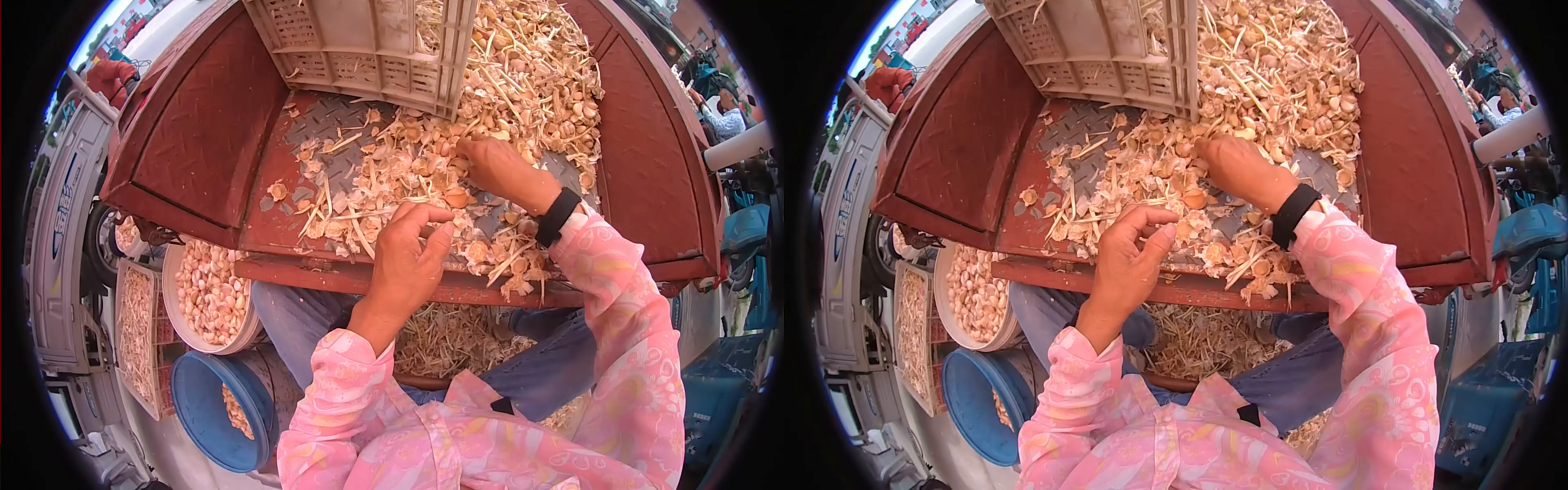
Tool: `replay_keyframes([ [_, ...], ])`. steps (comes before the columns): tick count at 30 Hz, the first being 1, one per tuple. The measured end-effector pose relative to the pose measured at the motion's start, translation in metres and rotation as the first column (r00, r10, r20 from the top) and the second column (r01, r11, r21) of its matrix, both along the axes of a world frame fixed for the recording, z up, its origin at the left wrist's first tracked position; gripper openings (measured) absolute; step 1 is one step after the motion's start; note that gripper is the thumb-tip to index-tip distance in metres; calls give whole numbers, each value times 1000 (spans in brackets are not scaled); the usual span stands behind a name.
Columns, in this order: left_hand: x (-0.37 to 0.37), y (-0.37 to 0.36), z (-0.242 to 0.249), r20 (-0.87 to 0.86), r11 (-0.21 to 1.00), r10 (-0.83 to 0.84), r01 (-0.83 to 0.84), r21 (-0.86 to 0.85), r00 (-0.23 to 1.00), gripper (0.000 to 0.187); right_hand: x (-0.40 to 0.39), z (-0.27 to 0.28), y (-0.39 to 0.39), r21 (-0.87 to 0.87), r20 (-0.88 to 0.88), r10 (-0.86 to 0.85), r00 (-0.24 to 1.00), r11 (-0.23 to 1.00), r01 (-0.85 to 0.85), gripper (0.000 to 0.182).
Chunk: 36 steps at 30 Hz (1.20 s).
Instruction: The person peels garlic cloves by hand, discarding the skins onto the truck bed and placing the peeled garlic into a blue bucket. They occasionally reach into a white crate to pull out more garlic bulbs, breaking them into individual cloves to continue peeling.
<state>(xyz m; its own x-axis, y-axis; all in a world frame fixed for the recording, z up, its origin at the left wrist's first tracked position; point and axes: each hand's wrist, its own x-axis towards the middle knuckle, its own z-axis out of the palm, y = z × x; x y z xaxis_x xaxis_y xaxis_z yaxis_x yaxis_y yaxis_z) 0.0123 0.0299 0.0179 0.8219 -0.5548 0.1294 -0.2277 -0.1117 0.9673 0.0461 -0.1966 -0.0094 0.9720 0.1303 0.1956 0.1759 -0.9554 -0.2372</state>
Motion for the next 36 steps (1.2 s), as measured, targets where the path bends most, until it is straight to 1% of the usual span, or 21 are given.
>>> replay_keyframes([
  [3, -13, -8, -13, -267, 997, -70, 58, -54, 961, 18, -6, 4, -4, 37, -33, 33, 999, 999, -32, 15],
  [4, -12, -8, -17, -340, 996, -83, 69, -53, 937, 24, -9, 8, -5, 50, -46, 47, 998, 998, -45, 15],
  [7, -8, -19, -20, -508, 971, -47, -79, -224, 860, 30, -34, 30, 2, 232, -49, 43, 998, 972, -30, 16],
  [10, -6, -43, -20, -634, 943, -80, -148, -298, 769, 33, -53, 45, 16, 297, -57, 14, 998, 955, 4, 16],
  [11, -4, -50, -22, -653, 934, -132, -127, -333, 746, 32, -58, 49, 22, 316, -61, 5, 998, 949, 14, 15],
  [12, -3, -56, -25, -670, 924, -183, -107, -367, 720, 32, -64, 47, 27, 320, 22, 30, 999, 947, -35, 16],
  [13, -3, -60, -28, -684, 913, -232, -89, -399, 691, 32, -68, 44, 30, 350, 22, 21, 1000, 936, -28, 16],
  [15, -7, -63, -29, -718, 851, -293, -170, -497, 631, 30, -75, 39, 34, 413, 18, 7, 1000, 911, -13, 16],
  [16, -10, -62, -26, -737, 817, -323, -219, -534, 593, 29, -80, 47, 37, 583, -153, -15, 988, 806, 103, 13],
  [17, -12, -60, -25, -752, 780, -353, -268, -565, 557, 29, -82, 41, 34, 718, -176, 19, 984, 686, 115, 12],
  [19, -12, -56, -29, -809, 759, -388, -346, -552, 442, 27, -85, 30, 28, 911, -201, 94, 975, 384, 150, 9],
  [20, -13, -54, -31, -831, 748, -407, -383, -542, 380, 26, -89, 27, 25, 916, -209, 79, 975, 364, 167, 7],
  [23, -18, -54, -31, -828, 741, -408, -390, -547, 385, 26, -96, 21, 31, 875, -155, 79, 985, 473, 100, 7],
  [26, -21, -51, -30, -819, 825, -318, -285, -487, 478, 23, -98, 25, 34, 814, -96, -46, 994, 571, 105, 10],
  [28, -22, -45, -33, -685, 927, -274, -5, -376, 675, 20, -101, 37, 32, 658, -5, -40, 999, 753, 33, 12],
  [29, -23, -44, -35, -594, 950, -277, 123, -288, 755, 19, -102, 40, 29, 559, 37, -29, 999, 829, 4, 13],
  [30, -26, -46, -35, -504, 972, -217, 134, -195, 836, 17, -100, 34, 26, 530, 147, 69, 987, 836, -138, 14],
  [32, -29, -44, -32, -302, 988, -156, 142, -67, 941, 17, -106, 31, 23, 463, 150, 132, 980, 867, -188, 13],
  [33, -29, -42, -31, -189, 991, -130, 132, -1, 973, 17, -107, 34, 23, 429, 151, 166, 974, 877, -216, 13],
  [34, -28, -42, -38, -113, 991, -137, 136, -15, 984, 18, -112, 40, 28, 414, 103, 138, 985, 895, -169, 13],
  [36, -31, -41, -35, -32, 990, -123, 125, 59, 992, 20, -114, 32, 31, 394, 92, 65, 994, 914, -97, 13],
])
